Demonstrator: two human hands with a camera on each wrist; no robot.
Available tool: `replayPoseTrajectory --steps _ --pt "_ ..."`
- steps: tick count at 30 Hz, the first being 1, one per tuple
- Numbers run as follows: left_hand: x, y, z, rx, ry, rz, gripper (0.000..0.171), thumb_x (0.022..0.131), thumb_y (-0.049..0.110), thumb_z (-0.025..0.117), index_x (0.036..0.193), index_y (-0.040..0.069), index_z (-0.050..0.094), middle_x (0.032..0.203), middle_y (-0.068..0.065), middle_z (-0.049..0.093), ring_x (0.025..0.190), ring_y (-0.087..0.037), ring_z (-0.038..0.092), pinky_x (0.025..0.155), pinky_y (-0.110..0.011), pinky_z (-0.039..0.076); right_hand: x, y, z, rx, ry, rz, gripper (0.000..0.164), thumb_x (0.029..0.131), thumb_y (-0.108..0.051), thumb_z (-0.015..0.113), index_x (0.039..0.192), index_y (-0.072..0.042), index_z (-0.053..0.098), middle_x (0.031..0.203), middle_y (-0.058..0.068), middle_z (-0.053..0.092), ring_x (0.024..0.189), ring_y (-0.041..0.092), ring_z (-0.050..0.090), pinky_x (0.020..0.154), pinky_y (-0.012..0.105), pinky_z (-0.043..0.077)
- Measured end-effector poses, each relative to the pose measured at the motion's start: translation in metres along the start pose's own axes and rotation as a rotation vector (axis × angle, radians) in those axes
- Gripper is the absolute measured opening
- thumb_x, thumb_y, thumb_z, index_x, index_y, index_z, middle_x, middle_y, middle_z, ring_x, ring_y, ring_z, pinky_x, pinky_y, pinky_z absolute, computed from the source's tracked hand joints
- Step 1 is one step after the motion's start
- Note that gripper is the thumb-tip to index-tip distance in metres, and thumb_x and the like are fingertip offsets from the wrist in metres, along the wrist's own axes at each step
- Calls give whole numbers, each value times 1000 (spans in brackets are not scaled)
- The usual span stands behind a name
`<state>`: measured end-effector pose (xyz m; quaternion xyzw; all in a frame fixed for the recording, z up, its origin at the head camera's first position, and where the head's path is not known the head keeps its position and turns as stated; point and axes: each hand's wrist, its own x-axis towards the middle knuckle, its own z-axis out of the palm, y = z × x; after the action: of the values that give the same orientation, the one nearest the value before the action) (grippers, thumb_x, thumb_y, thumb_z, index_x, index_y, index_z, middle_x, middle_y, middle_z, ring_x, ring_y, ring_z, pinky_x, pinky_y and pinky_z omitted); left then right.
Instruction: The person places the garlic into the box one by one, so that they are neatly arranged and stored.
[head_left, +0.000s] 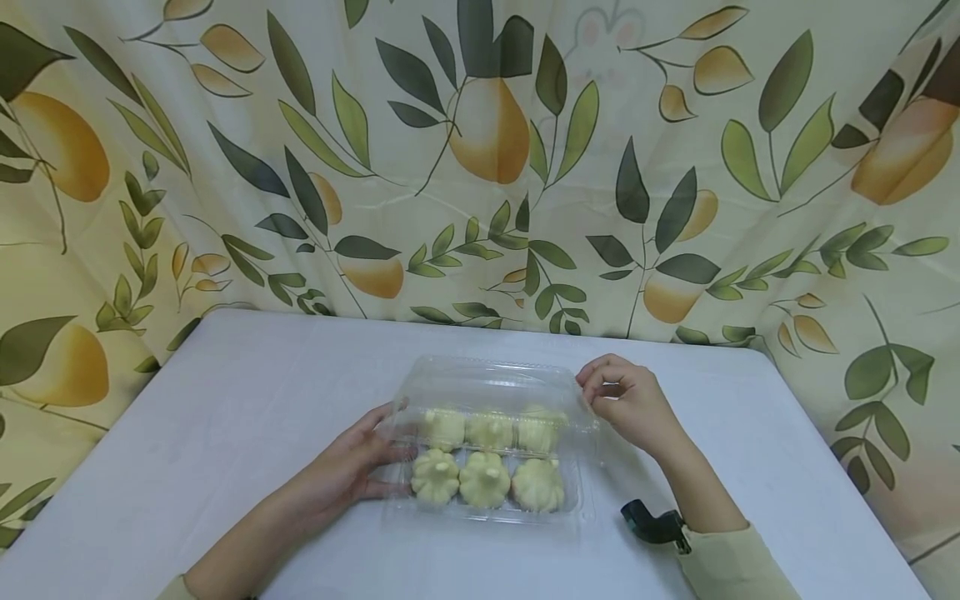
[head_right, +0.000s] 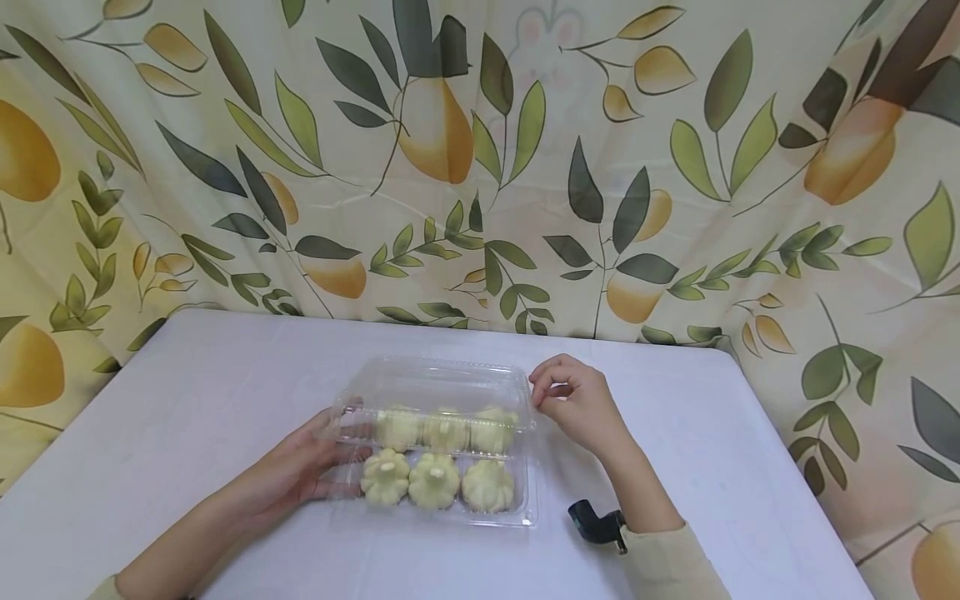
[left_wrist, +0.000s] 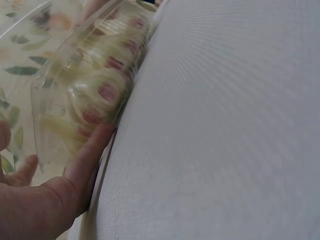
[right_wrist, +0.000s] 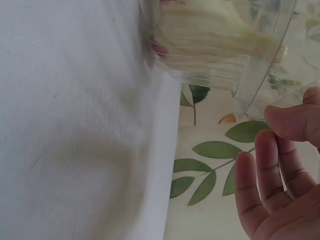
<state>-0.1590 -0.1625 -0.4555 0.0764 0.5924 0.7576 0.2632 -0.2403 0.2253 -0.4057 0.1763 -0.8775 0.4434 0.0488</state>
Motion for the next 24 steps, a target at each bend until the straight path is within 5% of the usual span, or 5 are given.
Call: replayPoseTrajectory --steps 6,15,20,24 --pt "-1 3 1 -26 -16 5 54 110 36 32 160 25 15 161 -22 23 142 -41 36 98 -55 49 -1 1 -1 -66 -20 -12 29 75 13 68 65 -14 69 99 4 67 92 16 64 78 30 55" --pt "-1 3 1 -10 37 -16 64 103 20 52 158 31 19 157 -19 25 134 -34 42 93 -49 53 -4 0 -9 -187 -141 -110 35 81 12 61 74 -21 71 97 -2 67 90 13 63 77 35 55" --pt "-1 1 -1 -6 49 -28 69 101 12 55 157 31 21 158 -19 26 130 -30 46 92 -45 53 -17 -11 -20 -71 -184 13 24 91 -1 64 112 -12 66 104 6 68 95 15 64 80 33 56" --pt "-1 0 -2 -25 29 -18 70 100 11 57 157 28 20 159 -20 25 129 -30 50 92 -46 53 -40 -19 -24 133 -254 184 54 95 -13 66 141 -7 37 109 17 63 97 23 65 78 33 56"
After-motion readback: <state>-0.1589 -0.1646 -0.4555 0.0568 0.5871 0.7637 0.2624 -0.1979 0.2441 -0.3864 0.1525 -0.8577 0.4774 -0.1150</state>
